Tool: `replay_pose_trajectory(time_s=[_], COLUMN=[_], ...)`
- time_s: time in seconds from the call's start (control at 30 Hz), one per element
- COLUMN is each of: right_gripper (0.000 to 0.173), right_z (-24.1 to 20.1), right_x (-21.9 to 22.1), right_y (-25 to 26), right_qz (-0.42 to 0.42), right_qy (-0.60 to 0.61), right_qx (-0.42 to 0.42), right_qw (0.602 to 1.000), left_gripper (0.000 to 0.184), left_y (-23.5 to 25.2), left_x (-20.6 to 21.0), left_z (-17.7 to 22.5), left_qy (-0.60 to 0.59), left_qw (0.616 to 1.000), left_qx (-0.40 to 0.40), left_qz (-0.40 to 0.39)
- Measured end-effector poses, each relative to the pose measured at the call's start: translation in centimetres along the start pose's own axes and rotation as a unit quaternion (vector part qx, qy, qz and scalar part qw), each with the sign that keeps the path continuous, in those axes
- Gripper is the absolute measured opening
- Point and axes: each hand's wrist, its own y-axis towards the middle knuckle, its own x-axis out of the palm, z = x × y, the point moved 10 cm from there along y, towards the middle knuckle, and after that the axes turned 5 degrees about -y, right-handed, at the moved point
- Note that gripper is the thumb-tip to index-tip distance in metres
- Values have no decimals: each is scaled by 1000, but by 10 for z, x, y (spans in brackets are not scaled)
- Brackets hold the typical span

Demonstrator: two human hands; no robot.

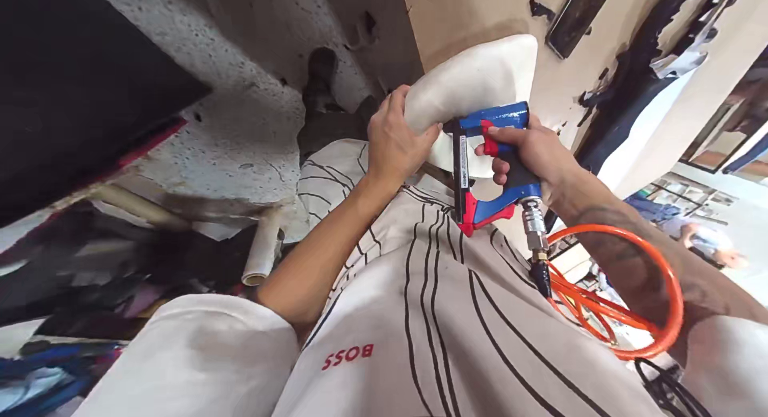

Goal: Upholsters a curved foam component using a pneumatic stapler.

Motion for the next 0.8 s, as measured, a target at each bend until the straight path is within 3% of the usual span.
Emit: replay_pose_trajectory(time_s=[0.43, 0.57, 0.7, 0.8], right_gripper=[47, 44, 54, 68], right_z=[-6, -9, 6, 33], right_x=[3, 1, -17, -57], right_y=[14, 10, 0, -11], right_qz=[-16, -37, -63, 21], right_qy=[6, -4, 7, 62], right_qx=[42, 35, -52, -166], right_qw=[999, 999, 997, 984], left_gripper=[68, 69, 56, 51], left_y=[2, -2, 21, 16], left_x=[-1, -5, 8, 18], left_z=[1, 5, -15, -8], left_qy=[8, 13, -93, -188], left_qw=[999, 997, 970, 928], left_qx=[28, 5, -129, -168], left_qz=[-29, -70, -182, -273])
